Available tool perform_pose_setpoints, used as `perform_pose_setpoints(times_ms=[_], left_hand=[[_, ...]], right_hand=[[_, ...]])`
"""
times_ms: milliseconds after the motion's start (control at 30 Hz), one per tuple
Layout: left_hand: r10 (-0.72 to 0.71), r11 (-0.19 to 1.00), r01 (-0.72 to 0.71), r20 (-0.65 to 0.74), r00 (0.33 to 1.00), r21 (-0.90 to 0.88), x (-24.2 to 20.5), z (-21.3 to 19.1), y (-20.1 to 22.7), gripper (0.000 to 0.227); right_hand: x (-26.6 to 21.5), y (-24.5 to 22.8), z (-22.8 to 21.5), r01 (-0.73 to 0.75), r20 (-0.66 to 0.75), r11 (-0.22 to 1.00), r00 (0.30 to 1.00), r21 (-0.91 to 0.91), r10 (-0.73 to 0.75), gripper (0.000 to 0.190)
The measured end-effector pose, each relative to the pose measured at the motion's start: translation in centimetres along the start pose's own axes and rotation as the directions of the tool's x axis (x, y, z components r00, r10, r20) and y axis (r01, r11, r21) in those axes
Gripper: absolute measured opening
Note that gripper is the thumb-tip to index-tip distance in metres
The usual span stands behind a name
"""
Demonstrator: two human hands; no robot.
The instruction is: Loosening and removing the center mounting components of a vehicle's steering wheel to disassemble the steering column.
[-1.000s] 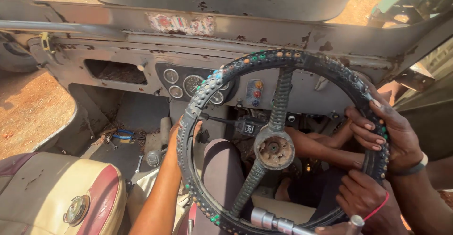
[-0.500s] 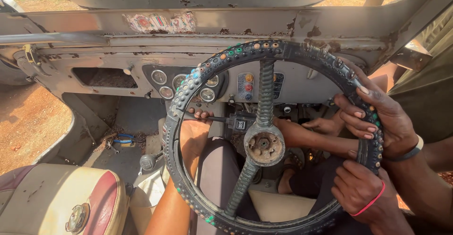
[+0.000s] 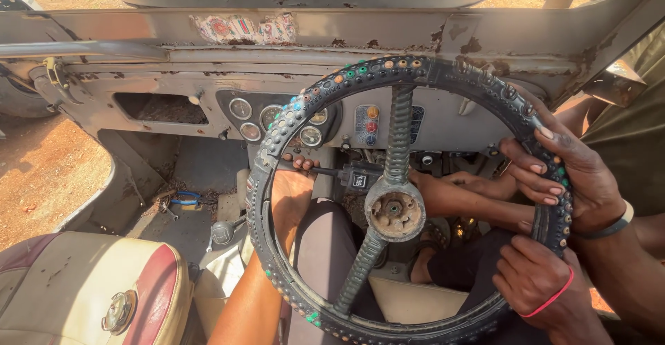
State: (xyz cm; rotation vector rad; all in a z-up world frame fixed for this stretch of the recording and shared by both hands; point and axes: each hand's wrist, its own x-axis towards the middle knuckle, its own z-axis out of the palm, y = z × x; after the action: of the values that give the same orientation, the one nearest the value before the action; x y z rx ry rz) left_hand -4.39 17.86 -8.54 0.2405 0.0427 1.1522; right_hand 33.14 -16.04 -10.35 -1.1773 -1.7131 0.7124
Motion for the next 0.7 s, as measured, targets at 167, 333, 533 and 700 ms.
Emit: perform_pose_setpoints(times_ms=[167,333,533,700], left_hand=[[-0.055,0.975,0.039,0.067,0.996,0.218,1.8,1.7,1.1,0.012],[-0.157,0.936,0.129,0.062,0.986,0.327,4.8,2.6,1.6,0.023],[-0.112,0.972,0.082,0.129,0.985,0.222,4.7,-6.0,2.1,0.022],[-0.057,0.84,0.1,-0.095,0.994,0.533,-4.5,-3.1,4.0,0.034]], right_hand=[[17.7,-16.4,-5.1,-0.106,0.054,0.42,0.99,0.901,0.134,0.064],[17.4,-16.2,-5.2,-0.121,0.046,0.458,0.984,0.881,0.172,0.071],[17.4,-16.2,-5.0,-0.124,0.047,0.449,0.983,0.885,0.18,0.072],[17.4,-16.2,-5.2,-0.117,0.05,0.448,0.986,0.886,0.158,0.072]])
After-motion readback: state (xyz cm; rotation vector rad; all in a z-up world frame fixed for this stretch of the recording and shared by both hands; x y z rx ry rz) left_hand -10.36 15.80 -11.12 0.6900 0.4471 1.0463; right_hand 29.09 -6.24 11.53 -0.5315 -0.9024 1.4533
